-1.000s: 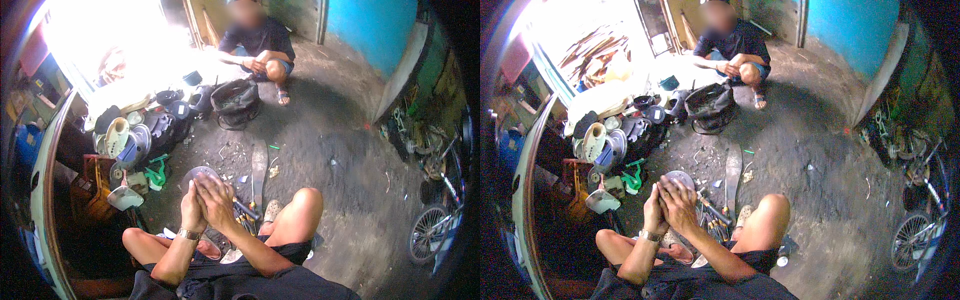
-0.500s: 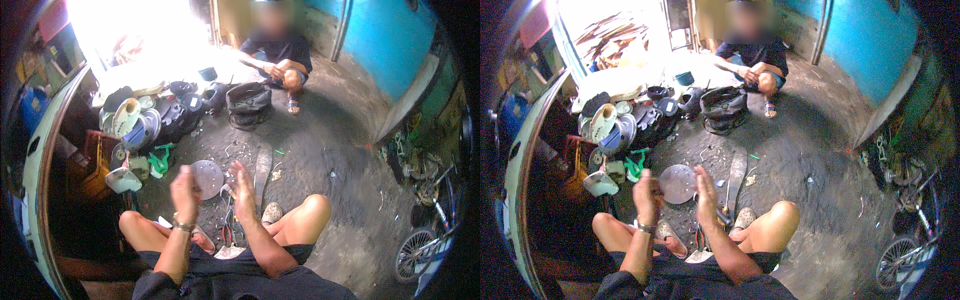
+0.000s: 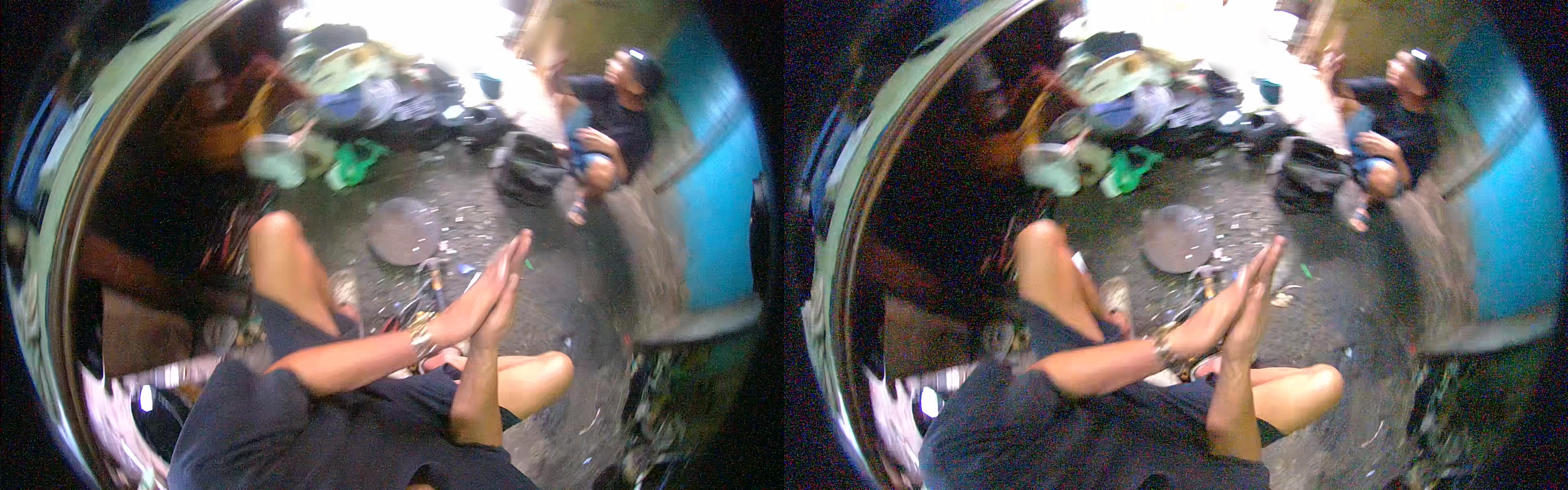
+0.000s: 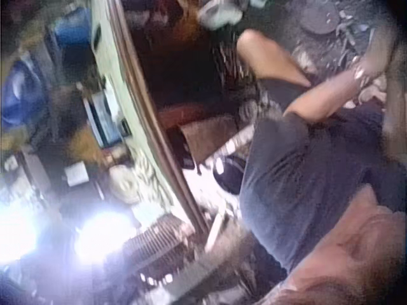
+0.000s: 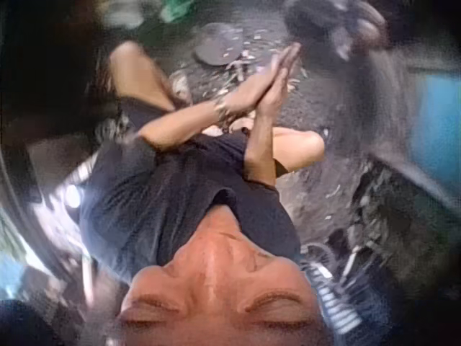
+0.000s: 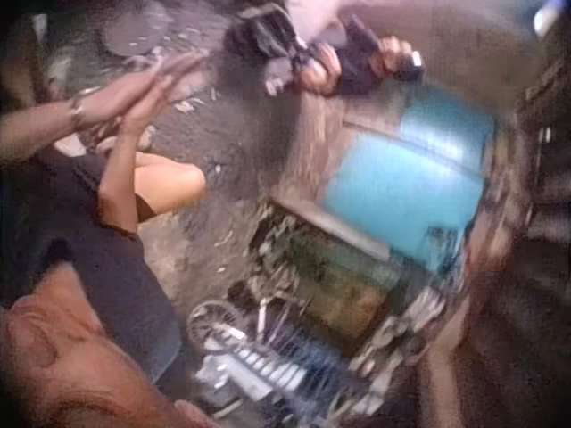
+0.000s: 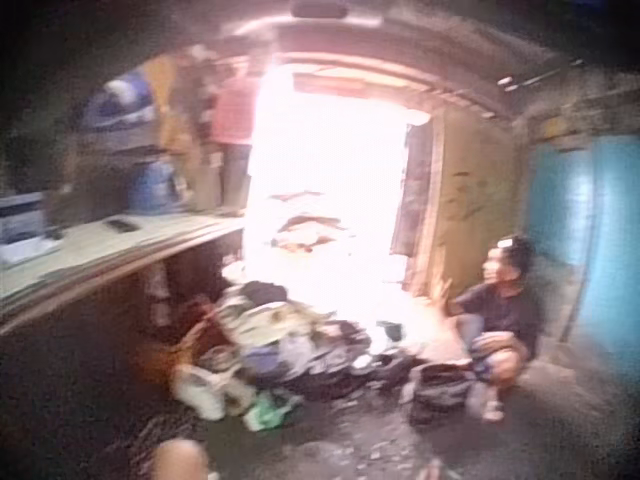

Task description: The person sits on the floor and uses a hammer, screwdriver, and pliers to manipulate small electrical components and wires. They repeatedly strike, twist, and adjust the parts while occasionally interacting with another person nearby.

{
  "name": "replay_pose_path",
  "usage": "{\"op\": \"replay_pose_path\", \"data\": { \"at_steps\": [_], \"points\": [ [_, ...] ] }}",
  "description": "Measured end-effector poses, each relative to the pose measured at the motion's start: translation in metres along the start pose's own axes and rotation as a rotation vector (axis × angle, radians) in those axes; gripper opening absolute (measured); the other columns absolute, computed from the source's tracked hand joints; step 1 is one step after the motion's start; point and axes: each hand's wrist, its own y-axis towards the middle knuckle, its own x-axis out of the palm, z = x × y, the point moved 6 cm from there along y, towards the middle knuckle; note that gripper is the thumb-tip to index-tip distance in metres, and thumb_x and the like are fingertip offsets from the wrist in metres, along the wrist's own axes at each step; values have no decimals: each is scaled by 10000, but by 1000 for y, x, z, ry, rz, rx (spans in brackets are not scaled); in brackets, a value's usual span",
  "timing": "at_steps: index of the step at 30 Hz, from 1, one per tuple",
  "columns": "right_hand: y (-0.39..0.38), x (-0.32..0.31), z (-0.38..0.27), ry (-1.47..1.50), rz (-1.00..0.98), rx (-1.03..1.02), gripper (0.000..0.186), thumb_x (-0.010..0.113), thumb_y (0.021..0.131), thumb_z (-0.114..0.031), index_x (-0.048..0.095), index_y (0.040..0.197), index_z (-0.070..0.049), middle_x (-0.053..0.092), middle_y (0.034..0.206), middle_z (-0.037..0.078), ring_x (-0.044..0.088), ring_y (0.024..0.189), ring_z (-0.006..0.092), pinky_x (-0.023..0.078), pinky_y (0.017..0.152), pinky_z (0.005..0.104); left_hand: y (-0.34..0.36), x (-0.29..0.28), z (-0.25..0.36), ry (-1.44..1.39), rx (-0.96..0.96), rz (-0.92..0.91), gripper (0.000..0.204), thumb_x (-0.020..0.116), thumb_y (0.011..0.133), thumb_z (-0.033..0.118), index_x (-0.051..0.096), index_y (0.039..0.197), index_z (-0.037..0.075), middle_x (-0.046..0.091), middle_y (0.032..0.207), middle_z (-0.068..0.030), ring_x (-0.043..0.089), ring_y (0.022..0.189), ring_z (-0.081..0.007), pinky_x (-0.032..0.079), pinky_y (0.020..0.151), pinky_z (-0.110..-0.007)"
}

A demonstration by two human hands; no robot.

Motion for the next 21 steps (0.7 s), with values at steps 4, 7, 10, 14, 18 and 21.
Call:
{"op": "replay_pose_path", "data": {
  "at_steps": [4, 7, 10, 14, 18, 21],
  "points": [
    [5, -21, -10, 606, -73, -347, 582, 378, 1029, -401, 339, 1533, -113, 210, 1630, 111, 98, 1515, 337, -21, 1198, 575, -22, -32, -13, -585, -471, 124, 694, 391, 1025, 550, 334, 1508, 55, 392, 1528, -118, 386, 1381, -204, 305, 1147, -370],
    [1, 19, 27, 1900, 395, -400, 603, 472, 1002, -346, 323, 1544, -126, 167, 1633, 171, 124, 1496, 433, 22, 1180, 610, -35, -59, -46, -798, -547, 337, 488, 467, 1034, 430, 558, 1297, 29, 593, 1310, -138, 581, 1172, -230, 457, 1026, -373],
    [11, 16, 45, 2145, 383, -401, 636, 606, 941, -287, 382, 1506, -102, 236, 1601, 203, 193, 1471, 462, 109, 1173, 606, -20, -90, -41, -717, -475, 530, 313, 541, 1019, 322, 622, 1094, 29, 682, 928, -54, 654, 780, -171, 539, 695, -308],
    [5, 30, 87, 2456, 532, -225, 588, 692, 859, -173, 495, 1398, -46, 400, 1503, 225, 326, 1416, 461, 265, 1147, 563, -4, -115, -33, -871, -326, 444, 319, 547, 1018, 369, 575, 1054, 53, 497, 672, 24, 451, 510, -91, 358, 446, -236],
    [15, 43, 132, 2533, 695, -96, 495, 686, 847, -122, 567, 1320, -39, 457, 1457, 219, 378, 1395, 417, 306, 1140, 505, 0, -99, -6, -765, -323, 409, 308, 496, 1041, 360, 576, 1055, 63, 410, 612, 53, 360, 427, -75, 293, 384, -231],
    [23, 44, 139, 2535, 725, 60, 435, 625, 859, -109, 567, 1278, -6, 495, 1408, 224, 463, 1320, 384, 369, 1094, 491, -2, -106, 16, -770, -261, 326, 288, 488, 1037, 311, 578, 1136, 56, 469, 641, 35, 367, 414, -66, 326, 379, -236]
  ]
}}
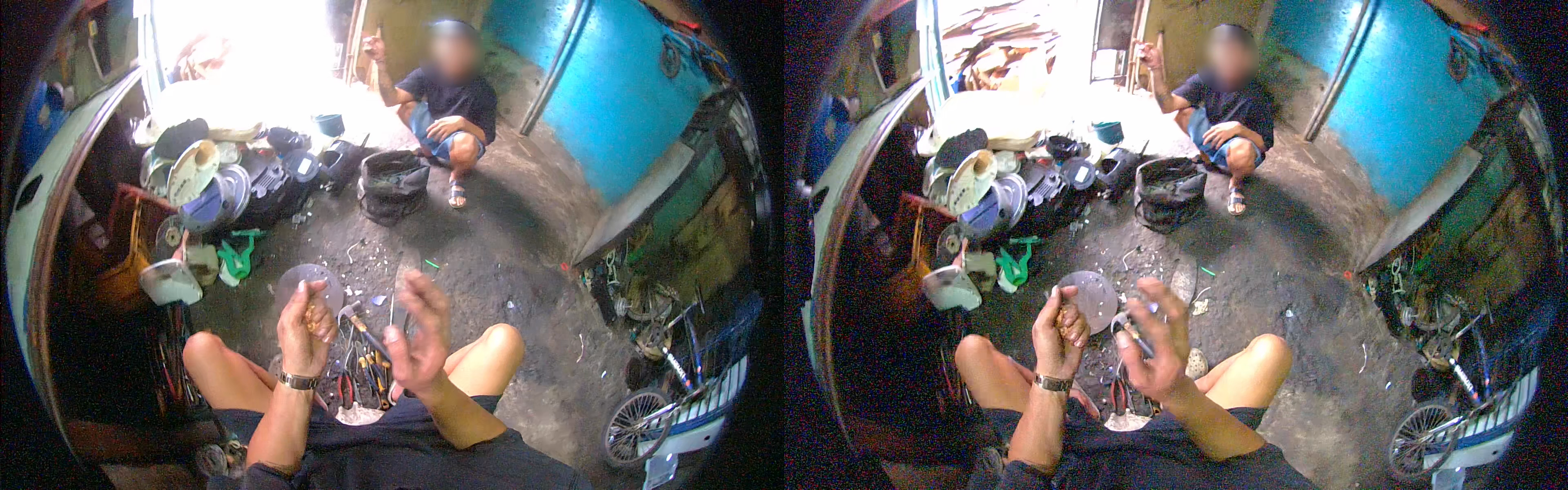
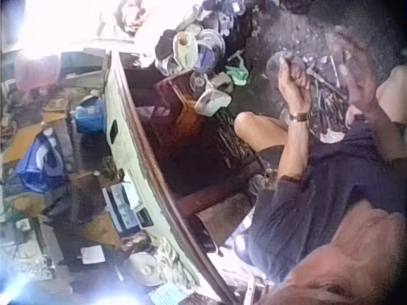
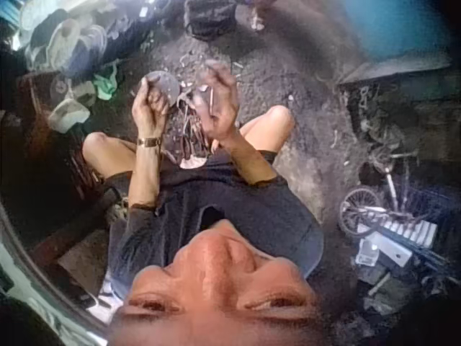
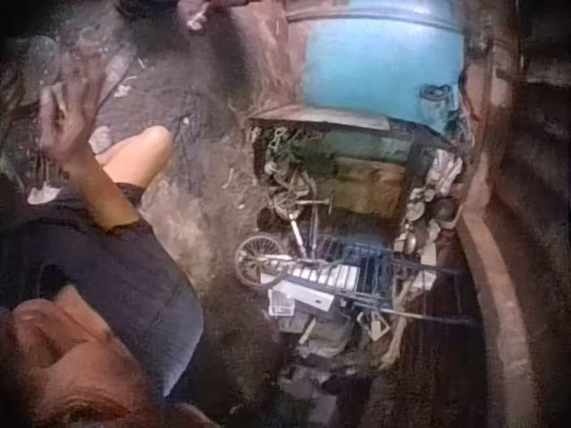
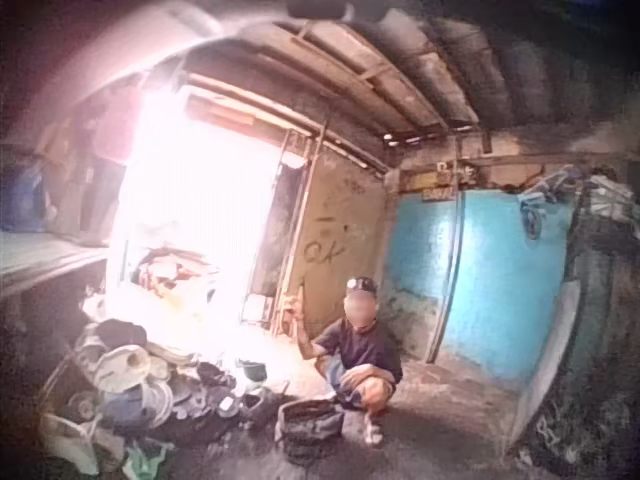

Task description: The person sits on the floor and uses a hammer, screwdriver, and pliers to manipulate small electrical components and wires. They repeatedly strike, twist, and adjust the parts while occasionally interacting with another person nearby.

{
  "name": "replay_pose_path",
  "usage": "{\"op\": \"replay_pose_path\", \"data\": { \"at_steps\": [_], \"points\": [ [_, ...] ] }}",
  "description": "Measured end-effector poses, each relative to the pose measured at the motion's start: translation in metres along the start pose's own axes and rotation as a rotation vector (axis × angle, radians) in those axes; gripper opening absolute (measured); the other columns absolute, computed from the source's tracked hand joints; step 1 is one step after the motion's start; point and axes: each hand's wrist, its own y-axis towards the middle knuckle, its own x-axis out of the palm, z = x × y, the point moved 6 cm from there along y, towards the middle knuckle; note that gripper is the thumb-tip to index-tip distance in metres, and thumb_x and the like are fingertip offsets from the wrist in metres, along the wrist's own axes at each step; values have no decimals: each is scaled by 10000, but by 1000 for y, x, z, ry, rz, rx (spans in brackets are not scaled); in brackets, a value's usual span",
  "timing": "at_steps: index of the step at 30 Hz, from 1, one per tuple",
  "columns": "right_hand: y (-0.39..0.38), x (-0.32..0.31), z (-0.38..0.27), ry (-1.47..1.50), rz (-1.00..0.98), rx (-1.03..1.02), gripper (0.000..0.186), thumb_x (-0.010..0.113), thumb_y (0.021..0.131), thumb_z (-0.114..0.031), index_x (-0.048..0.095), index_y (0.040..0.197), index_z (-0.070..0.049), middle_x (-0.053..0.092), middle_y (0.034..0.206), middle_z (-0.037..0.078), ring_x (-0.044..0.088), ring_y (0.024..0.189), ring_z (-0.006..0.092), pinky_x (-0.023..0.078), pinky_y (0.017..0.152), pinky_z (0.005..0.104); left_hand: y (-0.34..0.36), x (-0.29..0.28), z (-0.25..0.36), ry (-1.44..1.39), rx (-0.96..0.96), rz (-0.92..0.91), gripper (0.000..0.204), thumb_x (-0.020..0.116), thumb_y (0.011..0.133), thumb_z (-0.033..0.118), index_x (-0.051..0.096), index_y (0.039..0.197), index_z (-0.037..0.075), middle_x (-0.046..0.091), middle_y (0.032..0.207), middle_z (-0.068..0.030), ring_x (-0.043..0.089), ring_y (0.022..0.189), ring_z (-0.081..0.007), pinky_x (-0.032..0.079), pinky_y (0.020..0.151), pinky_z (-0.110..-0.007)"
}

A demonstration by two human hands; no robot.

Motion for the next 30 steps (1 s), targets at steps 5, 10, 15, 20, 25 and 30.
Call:
{"op": "replay_pose_path", "data": {
  "at_steps": [5, 10, 15, 20, 25, 30],
  "points": [
    [-60, 39, 55, 453, -9, 662, 418, 495, 995, -253, 530, 1308, 21, 554, 1330, 198, 518, 1244, 318, 416, 1041, 438, -58, 27, 3, 473, 50, -75, 330, 562, 962, 188, 580, 1267, 64, 661, 1057, -71, 615, 1017, -164, 505, 904, -321],
    [-127, 69, 20, 897, -7, 1239, 343, 470, 1013, -324, 525, 1165, -21, 518, 1089, 112, 498, 1002, 239, 417, 853, 370, -110, 61, 11, 1176, 599, -279, 476, 688, 836, 305, 569, 1205, 28, 522, 1269, -246, 460, 1266, -393, 359, 1030, -571],
    [-108, 59, -11, 817, 67, 1244, 341, 446, 1031, -396, 521, 1021, -64, 483, 847, 25, 477, 761, 160, 417, 666, 302, -143, 7, -7, 1374, 936, 69, 893, 595, 830, 631, 366, 1498, 84, 184, 1586, -274, 53, 1481, -499, 50, 1102, -748],
    [-33, 37, 15, 1098, -110, 812, 407, 405, 1045, -424, 442, 748, -148, 313, 616, -39, 332, 554, 96, 297, 503, 255, -133, 7, 24, 961, 893, 60, 797, 565, 922, 555, 353, 1479, 26, 299, 1520, -272, 233, 1428, -478, 211, 1138, -607],
    [-25, 52, -56, 1017, -264, 470, 475, 372, 1040, -437, 415, 667, -147, 366, 605, -6, 393, 583, 133, 316, 523, 259, -128, -4, 13, 553, 630, -18, 613, 470, 1023, 437, 404, 1421, -25, 484, 1383, -248, 450, 1327, -344, 342, 1111, -421],
    [-68, 126, -94, 126, -617, 115, 280, 592, 964, -159, 597, 1199, -8, 592, 1204, 149, 536, 1138, 269, 396, 1018, 420, -125, -53, 7, -38, 296, 219, 465, 374, 1055, 471, 627, 1076, 82, 628, 1001, -25, 593, 954, -130, 504, 854, -283]
  ]
}}
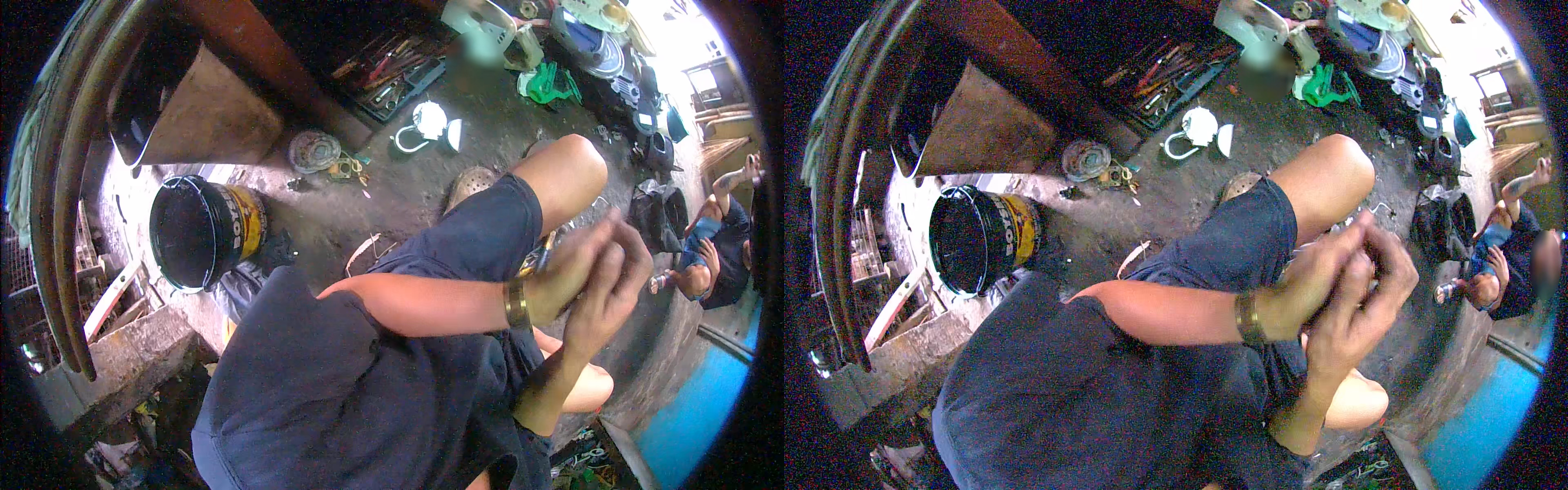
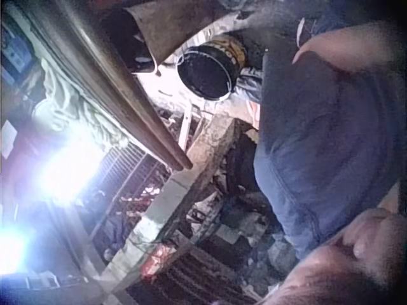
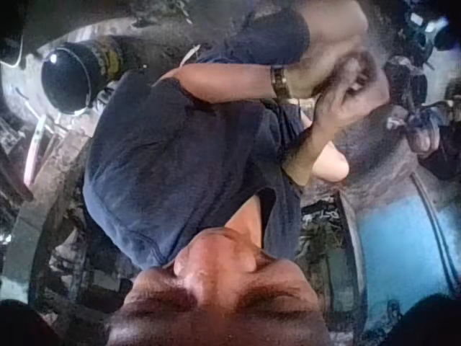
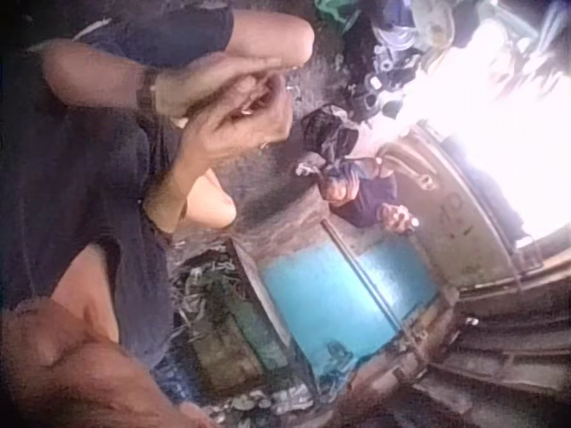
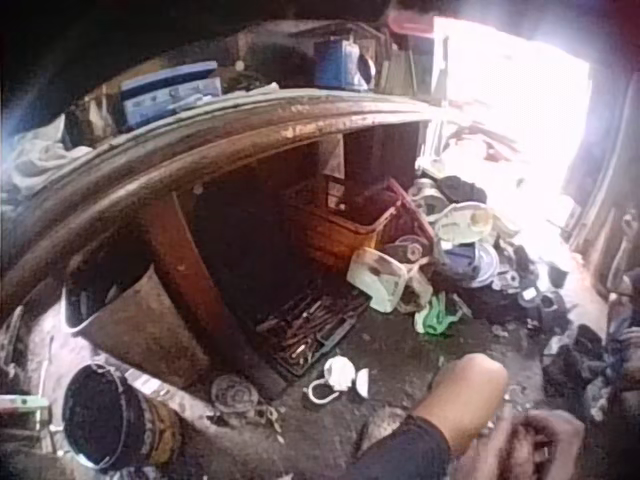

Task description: The person sits on the floor and uses a hammer, screwdriver, and pliers to manipulate small electrical components and wires. They repeatedly strike, twist, and adjust the parts while occasionally interacting with another person nearby.

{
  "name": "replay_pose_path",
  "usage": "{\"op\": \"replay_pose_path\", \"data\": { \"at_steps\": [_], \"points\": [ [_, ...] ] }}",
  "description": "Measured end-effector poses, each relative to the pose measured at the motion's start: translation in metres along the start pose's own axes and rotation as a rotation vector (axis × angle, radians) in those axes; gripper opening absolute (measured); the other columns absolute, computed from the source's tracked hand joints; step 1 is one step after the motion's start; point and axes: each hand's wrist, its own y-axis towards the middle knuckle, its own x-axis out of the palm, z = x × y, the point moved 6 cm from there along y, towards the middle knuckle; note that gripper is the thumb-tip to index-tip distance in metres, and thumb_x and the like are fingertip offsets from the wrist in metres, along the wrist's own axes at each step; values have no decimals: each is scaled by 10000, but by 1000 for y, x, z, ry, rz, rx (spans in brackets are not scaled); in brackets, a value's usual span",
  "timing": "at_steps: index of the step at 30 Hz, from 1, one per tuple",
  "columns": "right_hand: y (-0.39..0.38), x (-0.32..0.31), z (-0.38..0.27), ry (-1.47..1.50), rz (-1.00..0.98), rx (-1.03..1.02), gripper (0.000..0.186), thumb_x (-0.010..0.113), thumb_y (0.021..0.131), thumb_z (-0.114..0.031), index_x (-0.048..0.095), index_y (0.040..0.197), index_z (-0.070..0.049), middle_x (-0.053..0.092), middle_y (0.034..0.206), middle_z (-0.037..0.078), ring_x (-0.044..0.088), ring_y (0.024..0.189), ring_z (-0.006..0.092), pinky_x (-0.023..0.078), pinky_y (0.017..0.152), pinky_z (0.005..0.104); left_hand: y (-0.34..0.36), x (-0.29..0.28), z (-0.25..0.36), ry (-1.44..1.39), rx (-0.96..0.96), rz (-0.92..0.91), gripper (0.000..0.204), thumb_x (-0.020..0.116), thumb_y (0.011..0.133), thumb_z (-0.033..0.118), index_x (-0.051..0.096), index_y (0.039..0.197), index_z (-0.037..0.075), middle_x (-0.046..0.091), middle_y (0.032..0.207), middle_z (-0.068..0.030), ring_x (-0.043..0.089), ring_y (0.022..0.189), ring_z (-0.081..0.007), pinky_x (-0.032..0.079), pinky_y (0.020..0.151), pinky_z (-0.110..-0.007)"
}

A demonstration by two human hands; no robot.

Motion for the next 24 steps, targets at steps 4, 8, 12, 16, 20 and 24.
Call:
{"op": "replay_pose_path", "data": {
  "at_steps": [4, 8, 12, 16, 20, 24],
  "points": [
    [11, -23, 0, -185, 151, -127, 275, 576, 972, -151, 614, 1192, 8, 586, 1232, 148, 516, 1178, 293, 376, 1038, 420, -3, -9, 12, -244, -207, 45, 440, 460, 1022, 485, 619, 910, 90, 597, 725, -21, 603, 627, -129, 510, 529, -281],
    [14, -97, 51, 585, 257, 151, 301, 459, 1038, -226, 604, 1167, 5, 658, 1032, 135, 655, 738, 189, 506, 656, 288, 9, -14, 14, -2, -192, 146, 514, 496, 1009, 499, 481, 619, 164, 414, 501, 50, 391, 406, -80, 281, 394, -247],
    [-19, -164, 97, 569, 639, 417, 231, 582, 984, -261, 659, 1036, -50, 687, 897, 65, 660, 741, 152, 529, 636, 299, 19, -9, 48, -21, 78, 229, 319, 480, 1034, 385, 564, 857, 134, 430, 600, 48, 423, 484, -88, 370, 449, -255],
    [-37, -138, 116, 672, 707, 424, 125, 581, 978, -141, 639, 1024, -41, 671, 871, 77, 654, 710, 151, 550, 624, 306, 40, -6, 64, -45, 286, -231, 319, 471, 1045, 344, 576, 1003, 46, 475, 693, 21, 477, 555, -107, 438, 477, -247],
    [-34, -96, 92, 750, 425, 343, 188, 560, 974, -36, 592, 1159, -23, 642, 1032, 102, 655, 835, 156, 541, 750, 298, 42, 62, 37, 190, 287, -307, 275, 556, 1014, 320, 581, 1012, 46, 537, 798, -10, 557, 693, -124, 497, 506, -264],
    [-32, -101, 80, 480, 384, 139, 192, 585, 952, 4, 602, 1142, -12, 632, 1064, 107, 656, 892, 170, 552, 769, 313, 42, 14, 63, 200, 321, -61, 222, 618, 983, 300, 566, 978, 84, 551, 828, 3, 511, 625, -71, 465, 469, -224]
  ]
}}
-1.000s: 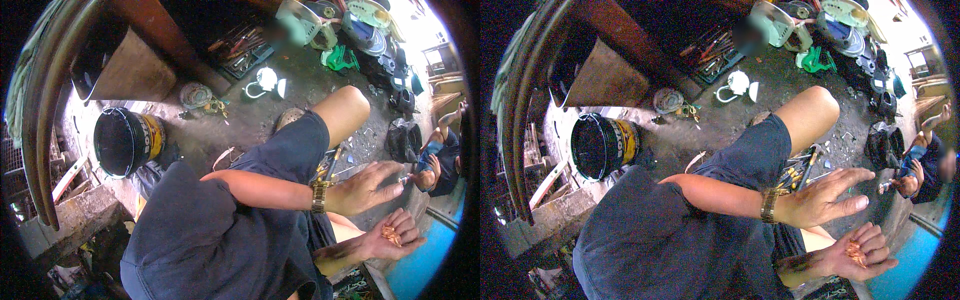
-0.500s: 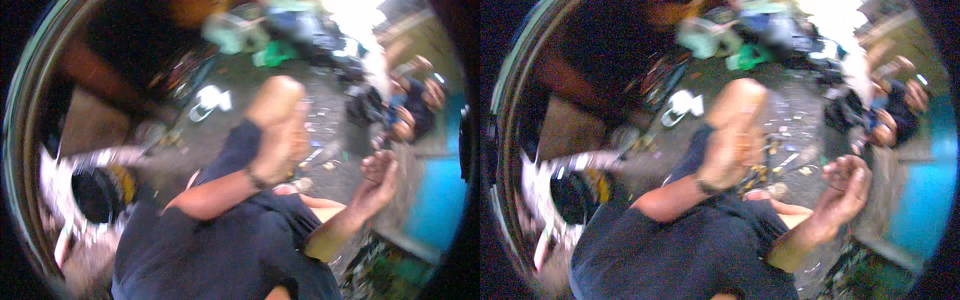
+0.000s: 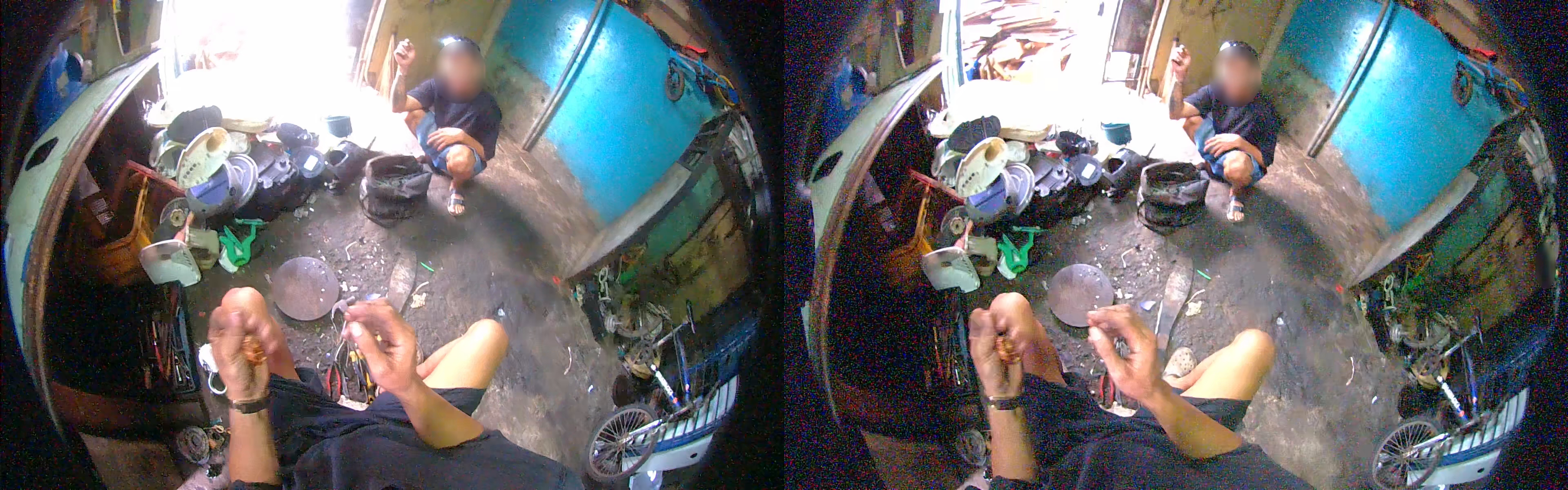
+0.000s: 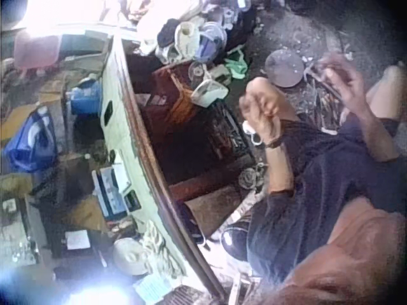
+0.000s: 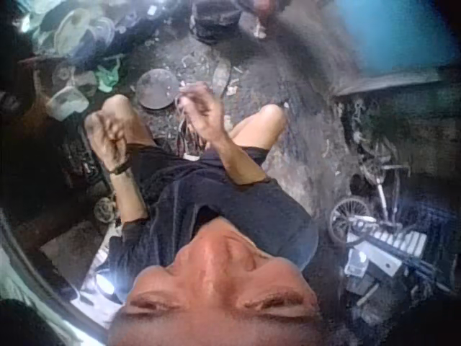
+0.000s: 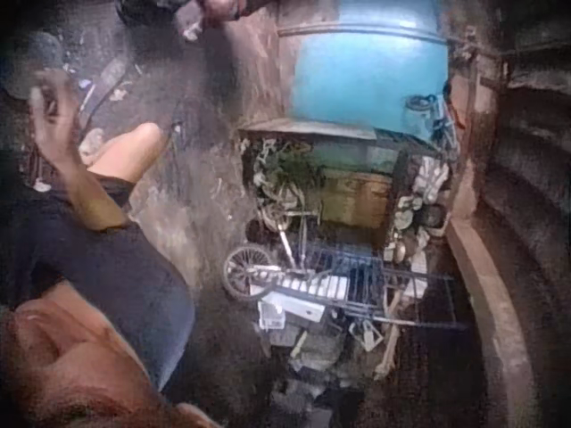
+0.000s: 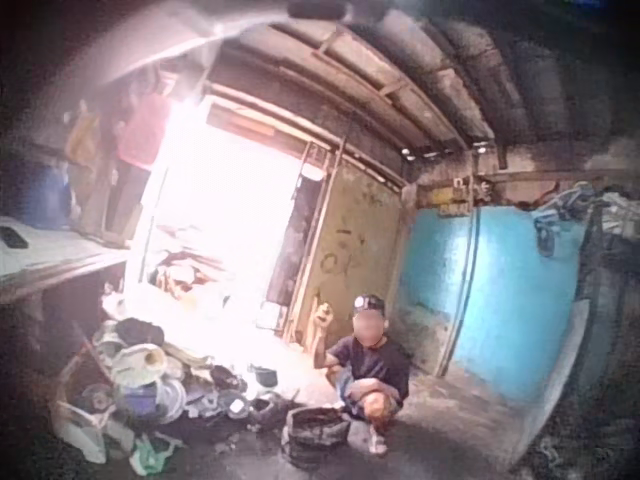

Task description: The person sits on the floor and uses a hammer, screwdriver, and pliers to manipulate small electrical components and wires. They repeatedly strike, twist, and adjust the parts while occasionally interacting with another person nearby.

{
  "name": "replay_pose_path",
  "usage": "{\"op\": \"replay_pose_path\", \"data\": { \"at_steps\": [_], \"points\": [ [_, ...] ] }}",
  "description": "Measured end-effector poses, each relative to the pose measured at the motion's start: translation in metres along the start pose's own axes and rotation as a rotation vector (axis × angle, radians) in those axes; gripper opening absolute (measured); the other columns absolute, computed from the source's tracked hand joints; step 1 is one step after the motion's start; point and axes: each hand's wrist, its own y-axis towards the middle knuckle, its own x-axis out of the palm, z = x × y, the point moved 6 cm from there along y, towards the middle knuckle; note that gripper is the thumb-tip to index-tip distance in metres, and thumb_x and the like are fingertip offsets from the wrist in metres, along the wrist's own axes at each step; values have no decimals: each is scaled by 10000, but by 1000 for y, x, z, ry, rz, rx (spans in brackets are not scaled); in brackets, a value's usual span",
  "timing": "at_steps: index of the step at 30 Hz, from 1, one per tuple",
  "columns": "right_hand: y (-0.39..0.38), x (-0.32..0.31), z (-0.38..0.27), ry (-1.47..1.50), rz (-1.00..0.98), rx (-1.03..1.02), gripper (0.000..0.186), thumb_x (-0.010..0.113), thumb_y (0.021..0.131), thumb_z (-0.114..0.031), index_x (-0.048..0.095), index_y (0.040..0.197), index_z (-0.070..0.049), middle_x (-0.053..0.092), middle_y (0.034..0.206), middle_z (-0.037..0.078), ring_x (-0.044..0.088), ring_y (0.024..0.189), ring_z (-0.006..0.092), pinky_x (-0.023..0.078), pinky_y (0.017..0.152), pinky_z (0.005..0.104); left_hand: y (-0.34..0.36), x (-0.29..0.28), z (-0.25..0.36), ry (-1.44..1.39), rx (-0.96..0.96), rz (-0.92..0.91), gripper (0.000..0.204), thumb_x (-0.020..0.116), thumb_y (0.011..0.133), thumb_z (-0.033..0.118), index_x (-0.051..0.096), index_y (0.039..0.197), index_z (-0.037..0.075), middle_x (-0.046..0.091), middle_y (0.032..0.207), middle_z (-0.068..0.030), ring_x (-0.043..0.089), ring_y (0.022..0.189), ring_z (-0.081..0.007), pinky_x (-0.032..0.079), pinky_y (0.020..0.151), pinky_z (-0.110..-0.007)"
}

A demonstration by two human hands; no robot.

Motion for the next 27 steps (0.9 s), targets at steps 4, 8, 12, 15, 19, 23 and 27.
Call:
{"op": "replay_pose_path", "data": {
  "at_steps": [4, 8, 12, 15, 19, 23, 27],
  "points": [
    [-1, -41, 32, 174, 171, 156, 145, 581, 958, -21, 631, 1094, -13, 660, 990, 73, 658, 794, 137, 554, 719, 281, 23, -52, 65, -112, 214, 49, 274, 530, 1020, 383, 522, 929, 125, 380, 688, 35, 362, 506, -53, 311, 387, -188],
    [8, -74, 35, 65, 210, 211, 126, 580, 971, -66, 638, 1080, -38, 670, 934, 51, 632, 741, 108, 509, 662, 249, 24, -102, 119, 60, 250, 289, 411, 483, 1023, 486, 459, 795, 146, 297, 618, 45, 287, 454, -63, 243, 379, -217],
    [32, -77, 30, -17, 131, 196, 116, 595, 963, -55, 647, 1065, -37, 665, 964, 44, 631, 765, 103, 537, 678, 249, 20, -196, 101, 269, 263, 602, 599, 479, 1022, 502, 275, 555, 186, 239, 465, 47, 220, 359, -72, 224, 334, -243],
    [59, -70, 19, -228, 21, 68, 118, 644, 913, -13, 671, 1026, -31, 639, 958, 51, 650, 786, 135, 549, 639, 260, 2, -281, 54, 351, 229, 674, 582, 504, 999, 535, 301, 577, 188, 281, 473, 45, 278, 361, -66, 242, 335, -230],
    [102, -81, 11, -684, -244, -110, 143, 666, 895, -84, 679, 1030, -37, 645, 949, 99, 659, 783, 183, 534, 677, 308, -38, -357, -42, 178, -267, 757, 548, 592, 919, 597, 403, 641, 164, 433, 505, 13, 432, 395, -127, 374, 366, -274],
    [152, -127, 83, -793, -345, 120, 258, 662, 901, -250, 695, 1045, -39, 702, 1016, 128, 686, 905, 244, 539, 806, 358, -72, -382, -108, -233, -492, 384, 355, 597, 971, 359, 574, 1107, 32, 649, 943, -110, 653, 866, -328, 552, 773, -425],
    [129, -181, 181, -1000, -543, 563, 327, 659, 906, -272, 665, 1149, -53, 696, 979, 103, 659, 814, 191, 514, 737, 345, -102, -423, -100, 321, -421, 348, 365, 634, 930, 124, 563, 1262, -11, 649, 1121, -86, 643, 977, -230, 542, 856, -362]
  ]
}}
